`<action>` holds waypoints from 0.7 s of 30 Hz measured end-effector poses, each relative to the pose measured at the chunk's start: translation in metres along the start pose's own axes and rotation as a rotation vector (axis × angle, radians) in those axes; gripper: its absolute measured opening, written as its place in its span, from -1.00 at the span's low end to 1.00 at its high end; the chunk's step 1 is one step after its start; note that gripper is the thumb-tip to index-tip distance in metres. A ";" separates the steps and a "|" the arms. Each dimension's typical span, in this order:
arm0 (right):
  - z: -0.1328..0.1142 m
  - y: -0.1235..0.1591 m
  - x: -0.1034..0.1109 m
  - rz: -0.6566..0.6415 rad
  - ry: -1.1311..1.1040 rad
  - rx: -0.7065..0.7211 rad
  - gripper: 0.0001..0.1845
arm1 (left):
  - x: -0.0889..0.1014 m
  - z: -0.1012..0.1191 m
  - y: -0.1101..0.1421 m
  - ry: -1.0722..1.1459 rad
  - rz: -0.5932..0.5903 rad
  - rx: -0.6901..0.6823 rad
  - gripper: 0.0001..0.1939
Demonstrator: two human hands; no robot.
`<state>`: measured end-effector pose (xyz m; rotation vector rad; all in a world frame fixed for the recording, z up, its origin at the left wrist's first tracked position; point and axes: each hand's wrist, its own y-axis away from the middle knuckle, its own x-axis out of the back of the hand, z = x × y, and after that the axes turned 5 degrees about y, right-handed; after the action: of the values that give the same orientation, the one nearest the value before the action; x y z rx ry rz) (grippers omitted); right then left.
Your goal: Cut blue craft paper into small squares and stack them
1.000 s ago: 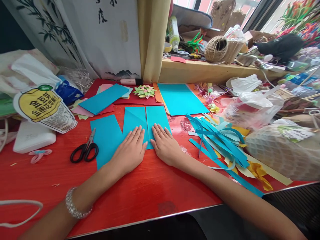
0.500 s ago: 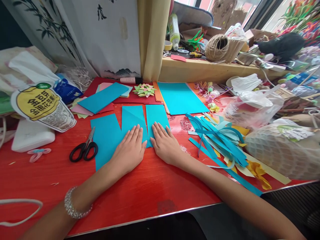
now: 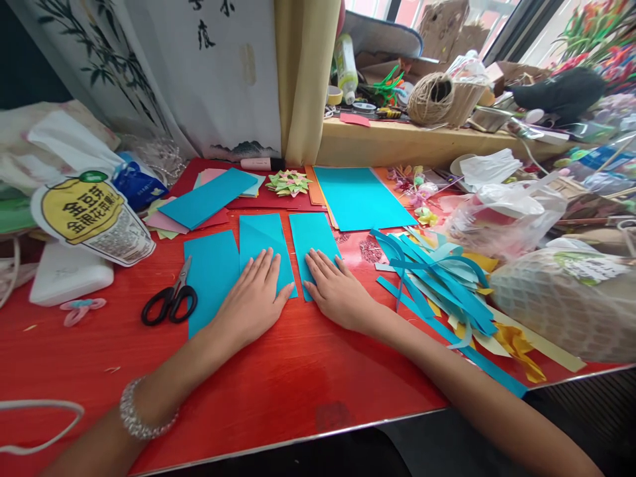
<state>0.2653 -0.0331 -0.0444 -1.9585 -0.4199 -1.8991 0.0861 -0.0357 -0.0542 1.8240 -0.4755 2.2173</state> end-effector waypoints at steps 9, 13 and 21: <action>-0.001 0.004 0.016 0.041 -0.112 0.057 -0.49 | 0.017 -0.010 -0.004 -0.050 0.168 0.030 -0.46; -0.004 0.002 0.025 0.060 -0.589 -0.019 -0.45 | 0.039 0.002 0.002 0.041 0.400 0.065 -0.48; 0.013 -0.007 0.030 -0.041 -1.141 -0.366 -0.52 | 0.045 0.021 0.011 0.284 -0.027 -0.212 -0.52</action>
<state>0.2749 -0.0225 -0.0144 -3.1554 -0.3985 -0.6948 0.0918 -0.0547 -0.0076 1.3769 -0.5970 2.2609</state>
